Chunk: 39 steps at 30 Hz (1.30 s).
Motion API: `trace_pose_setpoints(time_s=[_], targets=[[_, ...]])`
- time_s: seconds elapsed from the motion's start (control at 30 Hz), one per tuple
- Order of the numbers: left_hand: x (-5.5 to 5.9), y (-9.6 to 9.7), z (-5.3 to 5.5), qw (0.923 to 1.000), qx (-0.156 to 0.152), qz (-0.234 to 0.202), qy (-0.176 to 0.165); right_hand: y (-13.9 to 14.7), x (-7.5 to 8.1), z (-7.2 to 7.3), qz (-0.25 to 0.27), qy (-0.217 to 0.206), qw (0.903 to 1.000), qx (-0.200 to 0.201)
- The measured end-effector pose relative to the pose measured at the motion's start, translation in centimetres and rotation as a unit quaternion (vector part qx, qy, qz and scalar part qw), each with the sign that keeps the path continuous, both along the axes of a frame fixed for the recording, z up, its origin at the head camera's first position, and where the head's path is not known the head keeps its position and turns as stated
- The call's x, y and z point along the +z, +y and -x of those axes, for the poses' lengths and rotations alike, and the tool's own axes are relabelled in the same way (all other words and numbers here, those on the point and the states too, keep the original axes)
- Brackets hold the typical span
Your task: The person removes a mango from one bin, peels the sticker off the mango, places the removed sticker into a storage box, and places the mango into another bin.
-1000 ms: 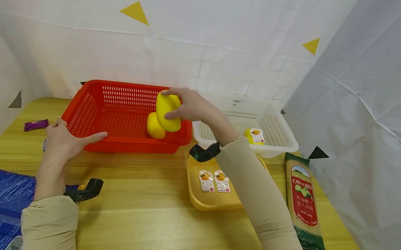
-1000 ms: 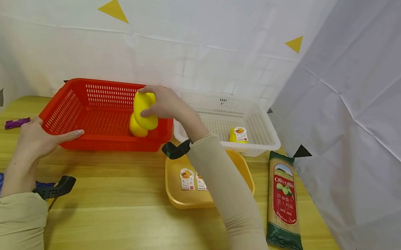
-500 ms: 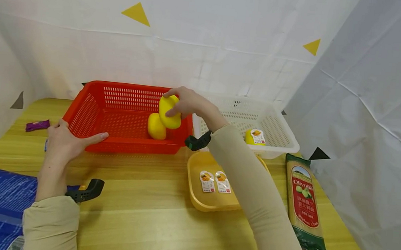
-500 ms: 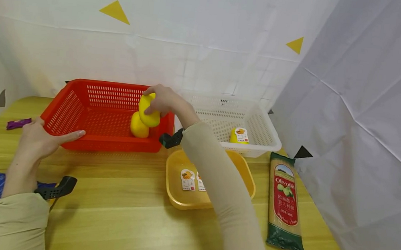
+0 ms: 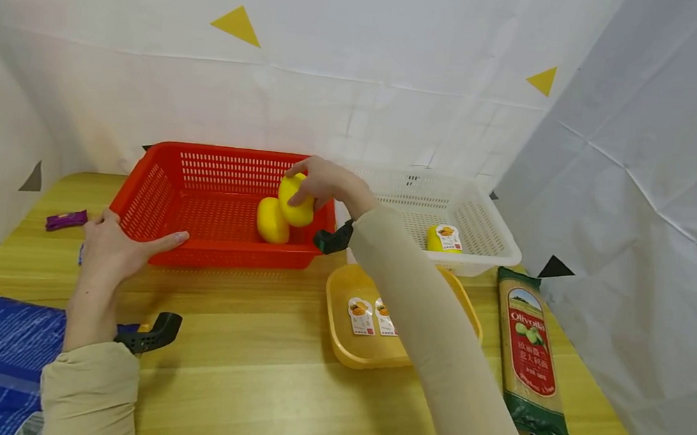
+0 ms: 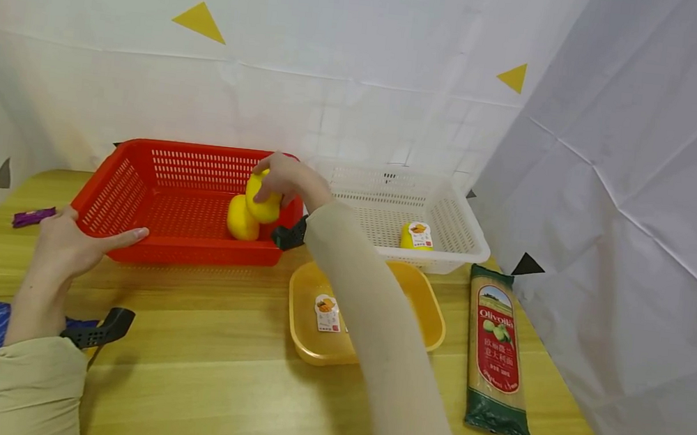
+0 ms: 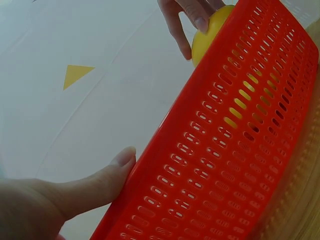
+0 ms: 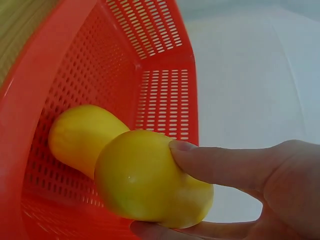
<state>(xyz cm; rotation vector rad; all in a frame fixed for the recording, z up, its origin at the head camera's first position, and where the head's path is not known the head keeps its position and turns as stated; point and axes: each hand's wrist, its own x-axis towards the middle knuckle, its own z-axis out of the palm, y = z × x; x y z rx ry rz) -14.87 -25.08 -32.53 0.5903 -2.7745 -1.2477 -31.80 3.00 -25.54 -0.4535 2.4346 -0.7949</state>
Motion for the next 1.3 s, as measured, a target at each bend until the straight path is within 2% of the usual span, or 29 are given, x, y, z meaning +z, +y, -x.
trace_pose_setpoints(time_s=[0.23,0.57,0.9,1.13,1.3], targets=[[-0.1,-0.1,0.0,1.0,-0.003,-0.002,0.004,-0.5,-0.6,0.1,-0.008,-0.006,1.0,-0.002],[0.0,0.1,-0.1,1.0,0.001,-0.001,0.0,-1.5,-1.7,0.4,-0.049,0.009,0.9986,-0.019],[0.1,0.0,0.0,1.0,0.003,-0.004,-0.006,-1.7,-2.2,1.1,-0.034,-0.059,0.9976,-0.009],[0.2,-0.2,0.0,1.0,0.0,0.003,-0.002,-1.8,-3.0,1.7,0.013,-0.125,0.9913,-0.04],[0.2,-0.1,-0.1,0.9999,-0.001,0.008,-0.009,-2.1,-3.9,2.4,0.016,-0.151,0.9876,-0.041]])
